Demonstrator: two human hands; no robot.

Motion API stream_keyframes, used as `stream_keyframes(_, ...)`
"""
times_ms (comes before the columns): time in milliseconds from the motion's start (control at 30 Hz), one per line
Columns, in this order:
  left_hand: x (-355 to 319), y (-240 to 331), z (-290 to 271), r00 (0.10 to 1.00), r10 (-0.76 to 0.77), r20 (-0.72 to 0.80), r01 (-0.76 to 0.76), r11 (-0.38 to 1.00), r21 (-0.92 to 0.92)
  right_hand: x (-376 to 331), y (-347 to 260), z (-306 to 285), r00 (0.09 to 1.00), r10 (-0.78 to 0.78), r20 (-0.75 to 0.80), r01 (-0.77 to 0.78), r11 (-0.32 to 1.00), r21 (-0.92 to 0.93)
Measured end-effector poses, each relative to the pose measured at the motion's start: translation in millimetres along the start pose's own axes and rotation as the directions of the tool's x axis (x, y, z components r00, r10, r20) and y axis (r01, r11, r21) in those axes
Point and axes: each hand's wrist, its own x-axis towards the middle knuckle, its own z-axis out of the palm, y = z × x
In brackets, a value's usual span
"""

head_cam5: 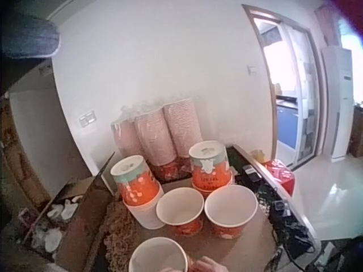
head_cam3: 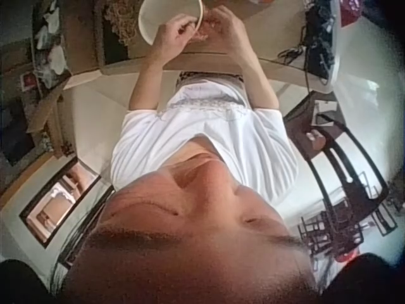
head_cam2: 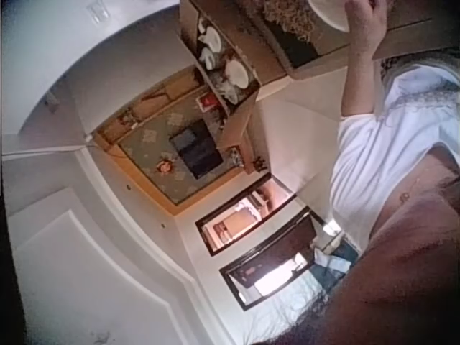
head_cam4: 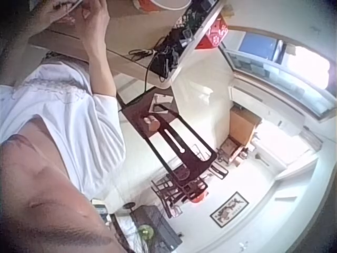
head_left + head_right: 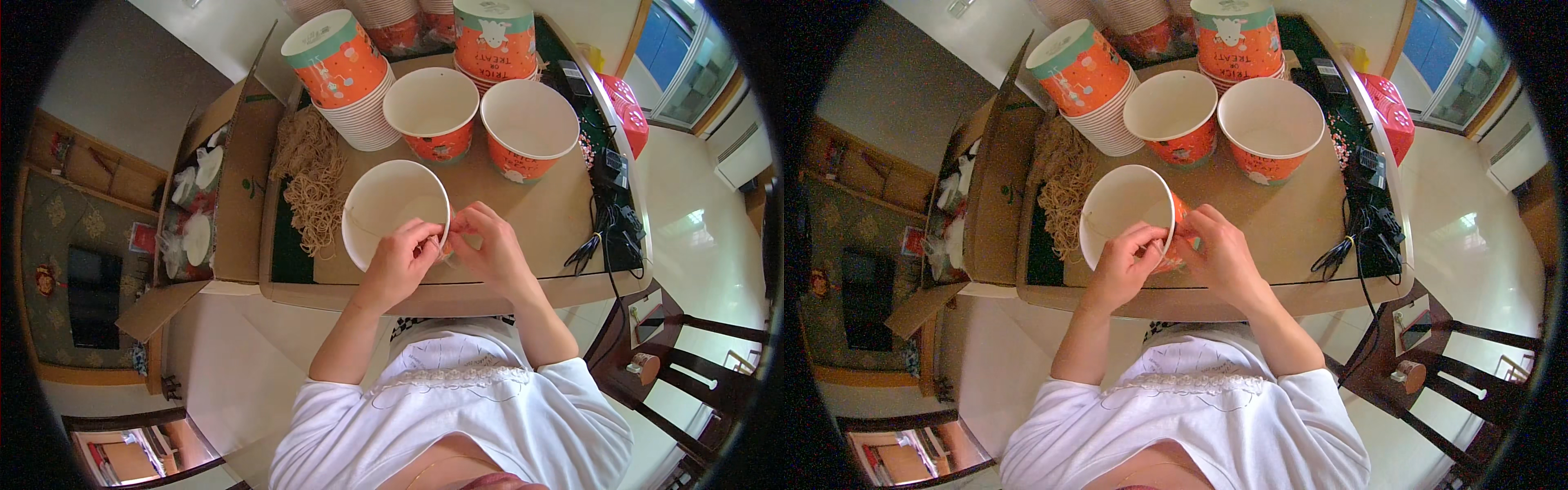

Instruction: Placing rubber bands around individual decorated paper cups and organizing them into stacks.

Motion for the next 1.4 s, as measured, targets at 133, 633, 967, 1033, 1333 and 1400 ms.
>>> stream_keyframes(133,3.1,-3.3,1.2,1.000,-0.013,0.000,0.013,0.999,0.046,0.1,3.6,-0.1,0.999,-0.030,0.011,0.030,0.999,-0.014)
stream_keyframes(633,6.1,1.1,4.1,0.996,-0.085,-0.032,0.085,0.996,-0.005,4.1,7.9,8.6,0.968,-0.154,-0.198,0.159,0.987,0.013)
stream_keyframes(967,8.6,-3.5,9.7,0.991,-0.127,-0.054,0.117,0.981,-0.157,4.4,-0.3,7.1,0.984,-0.161,-0.071,0.142,0.964,-0.223)
stream_keyframes(1033,8.4,-3.4,10.0,0.990,-0.131,-0.060,0.119,0.978,-0.173,6.5,0.5,7.8,0.978,-0.196,-0.069,0.174,0.954,-0.243)
stream_keyframes(1333,-0.3,-3.9,-5.9,0.998,-0.064,0.016,0.064,0.997,0.037,20.7,9.3,8.1,0.944,-0.284,-0.166,0.264,0.955,-0.133)
stream_keyframes(1400,-1.3,-1.2,-5.5,0.993,-0.118,-0.019,0.119,0.992,0.052,22.3,9.5,5.3,0.956,-0.271,-0.114,0.251,0.954,-0.167)
